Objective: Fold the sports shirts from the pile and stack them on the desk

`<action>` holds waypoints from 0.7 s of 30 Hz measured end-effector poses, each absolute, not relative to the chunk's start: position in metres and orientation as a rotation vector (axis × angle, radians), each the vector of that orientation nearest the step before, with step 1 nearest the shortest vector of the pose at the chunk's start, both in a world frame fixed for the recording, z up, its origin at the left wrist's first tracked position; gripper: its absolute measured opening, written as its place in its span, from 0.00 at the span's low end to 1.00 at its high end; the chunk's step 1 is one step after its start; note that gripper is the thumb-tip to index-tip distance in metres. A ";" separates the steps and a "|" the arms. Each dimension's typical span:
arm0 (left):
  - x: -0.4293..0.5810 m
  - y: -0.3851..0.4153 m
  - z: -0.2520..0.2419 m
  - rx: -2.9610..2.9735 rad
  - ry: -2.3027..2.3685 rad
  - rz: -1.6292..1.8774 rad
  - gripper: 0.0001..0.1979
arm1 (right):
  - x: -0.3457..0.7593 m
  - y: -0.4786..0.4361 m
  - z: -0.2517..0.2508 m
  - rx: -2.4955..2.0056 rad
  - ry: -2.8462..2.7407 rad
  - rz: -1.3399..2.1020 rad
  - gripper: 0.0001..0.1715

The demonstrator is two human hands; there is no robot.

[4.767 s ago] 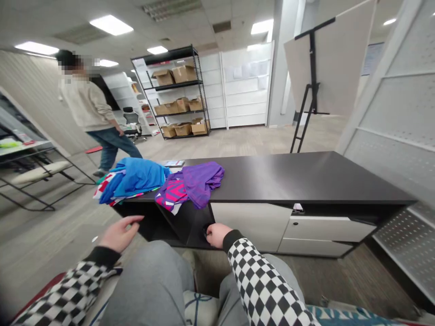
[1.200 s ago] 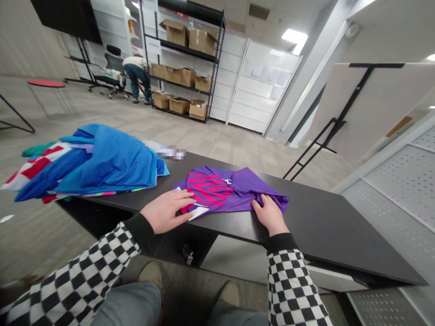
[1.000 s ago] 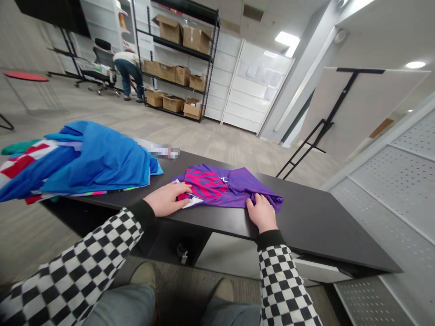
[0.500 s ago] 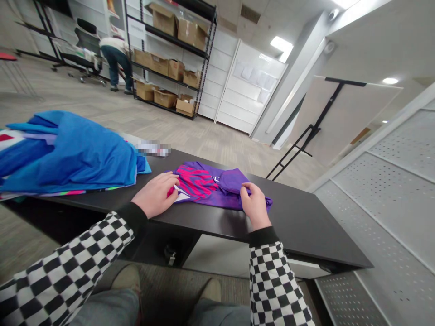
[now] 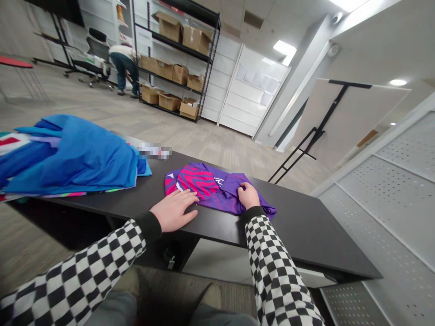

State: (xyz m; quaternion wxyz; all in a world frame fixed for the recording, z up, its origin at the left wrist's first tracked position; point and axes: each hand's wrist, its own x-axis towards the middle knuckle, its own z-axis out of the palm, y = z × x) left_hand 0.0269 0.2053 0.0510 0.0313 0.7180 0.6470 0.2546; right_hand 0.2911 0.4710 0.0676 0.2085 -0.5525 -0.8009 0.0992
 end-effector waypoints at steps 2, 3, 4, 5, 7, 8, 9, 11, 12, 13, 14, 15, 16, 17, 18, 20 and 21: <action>0.012 0.227 0.053 2.174 1.990 0.793 0.20 | 0.294 0.462 0.072 -1.578 -2.223 0.279 0.26; 0.003 0.240 0.055 2.163 1.992 0.788 0.20 | 0.295 0.455 0.076 -1.627 -2.218 0.266 0.26; -0.005 0.255 0.057 2.160 1.987 0.770 0.19 | 0.294 0.447 0.080 -1.690 -2.215 0.234 0.26; -0.013 0.270 0.060 2.145 1.988 0.745 0.18 | 0.292 0.437 0.084 -1.762 -2.218 0.178 0.26; -0.025 0.299 0.066 2.041 2.048 0.697 0.18 | 0.283 0.412 0.092 -1.887 -2.256 0.009 0.26; -0.028 0.312 0.068 1.961 2.107 0.685 0.20 | 0.277 0.397 0.096 -1.916 -2.302 -0.086 0.27; -0.029 0.322 0.070 1.879 2.178 0.694 0.22 | 0.270 0.380 0.099 -1.910 -2.373 -0.176 0.27; -0.026 0.337 0.071 1.767 2.320 0.775 0.25 | 0.257 0.348 0.104 -1.786 -2.595 -0.306 0.25; -0.024 0.341 0.070 1.748 2.380 0.834 0.25 | 0.252 0.334 0.106 -1.677 -2.734 -0.353 0.25; -0.022 0.345 0.068 1.754 2.426 0.886 0.24 | 0.247 0.322 0.109 -1.559 -2.874 -0.387 0.25; -0.021 0.348 0.066 1.783 2.457 0.924 0.21 | 0.243 0.315 0.112 -1.437 -3.004 -0.414 0.26; -0.021 0.350 0.063 1.828 2.471 0.941 0.17 | 0.239 0.311 0.117 -1.324 -3.118 -0.433 0.27; -0.022 0.353 0.060 1.874 2.470 0.944 0.13 | 0.235 0.312 0.122 -1.232 -3.205 -0.443 0.27; -0.025 0.355 0.058 1.918 2.452 0.941 0.09 | 0.232 0.317 0.130 -1.169 -3.261 -0.440 0.25; -0.028 0.358 0.055 1.961 2.417 0.936 0.06 | 0.228 0.326 0.138 -1.140 -3.295 -0.415 0.23; -0.036 0.365 0.053 2.031 2.314 0.908 0.05 | 0.219 0.351 0.156 -1.185 -3.354 -0.193 0.20; -0.039 0.369 0.053 2.063 2.256 0.890 0.05 | 0.216 0.367 0.163 -1.224 -3.365 0.022 0.20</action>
